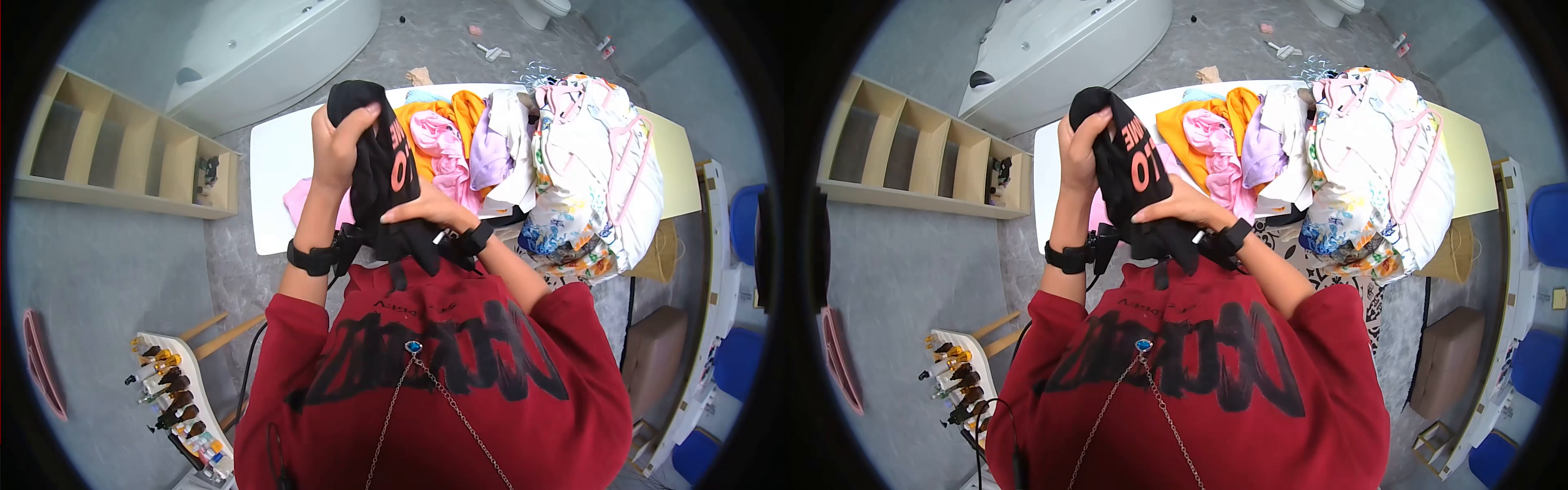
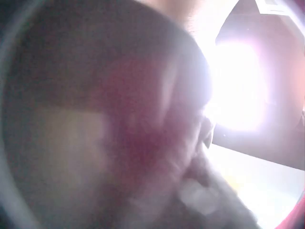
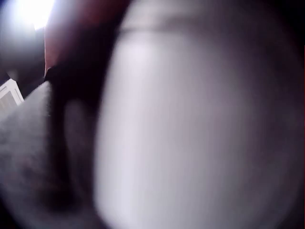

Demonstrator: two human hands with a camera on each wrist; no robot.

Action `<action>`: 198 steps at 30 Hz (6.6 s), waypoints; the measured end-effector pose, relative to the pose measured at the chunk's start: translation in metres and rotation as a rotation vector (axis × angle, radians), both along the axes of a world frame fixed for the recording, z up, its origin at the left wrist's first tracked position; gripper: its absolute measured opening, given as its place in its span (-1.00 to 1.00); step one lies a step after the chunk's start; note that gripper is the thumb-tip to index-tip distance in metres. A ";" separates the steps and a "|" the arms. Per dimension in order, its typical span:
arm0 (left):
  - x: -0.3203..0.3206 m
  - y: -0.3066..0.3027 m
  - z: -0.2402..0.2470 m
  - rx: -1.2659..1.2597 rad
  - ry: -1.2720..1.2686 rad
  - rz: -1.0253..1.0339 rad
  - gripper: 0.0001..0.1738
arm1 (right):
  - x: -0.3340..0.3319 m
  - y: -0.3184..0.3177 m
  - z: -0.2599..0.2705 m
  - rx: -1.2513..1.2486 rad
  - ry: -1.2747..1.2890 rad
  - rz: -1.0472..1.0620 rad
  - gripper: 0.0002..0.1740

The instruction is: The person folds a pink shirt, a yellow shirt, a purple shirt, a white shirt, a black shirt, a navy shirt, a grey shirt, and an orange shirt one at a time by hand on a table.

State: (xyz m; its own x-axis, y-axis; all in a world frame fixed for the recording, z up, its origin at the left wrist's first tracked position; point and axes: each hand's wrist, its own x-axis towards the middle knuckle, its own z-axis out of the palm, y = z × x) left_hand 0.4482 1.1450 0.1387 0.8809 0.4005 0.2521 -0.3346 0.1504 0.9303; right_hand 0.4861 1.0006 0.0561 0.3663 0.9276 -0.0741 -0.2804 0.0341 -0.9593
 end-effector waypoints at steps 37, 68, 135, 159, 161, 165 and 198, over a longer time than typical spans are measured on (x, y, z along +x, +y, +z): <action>-0.110 0.120 -0.224 1.001 1.126 0.630 -0.72 | 0.026 0.004 -0.105 -0.453 -0.558 0.152 -0.64; -0.101 0.093 -0.054 -0.259 0.165 0.072 -0.82 | 0.075 0.015 -0.030 0.086 -0.894 -0.207 -0.77; -0.024 0.027 0.054 0.312 -0.242 -0.142 -0.38 | 0.047 0.044 0.108 0.295 -0.542 -0.095 -0.73; -0.076 0.028 0.003 0.170 0.377 -0.113 -0.70 | 0.131 -0.081 0.073 -0.707 -0.818 -0.022 -0.51; -0.059 0.021 0.011 0.423 0.136 -0.210 -0.53 | 0.086 -0.057 0.073 -0.288 -0.745 -0.246 -0.34; -0.023 -0.009 0.005 0.233 0.106 -0.263 -0.50 | 0.023 -0.004 0.069 0.140 -0.490 0.035 -0.28; -0.111 0.098 -0.257 0.923 1.125 0.315 -0.21 | 0.073 -0.097 -0.091 -0.619 -0.539 -0.631 -0.59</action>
State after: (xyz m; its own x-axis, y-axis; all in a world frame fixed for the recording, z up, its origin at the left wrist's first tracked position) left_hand 0.3374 1.2427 -0.1184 0.6913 0.6882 -0.2201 0.6998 -0.5619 0.4410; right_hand 0.5592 0.9035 -0.0345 0.8985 0.4107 -0.1551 0.0890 -0.5164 -0.8517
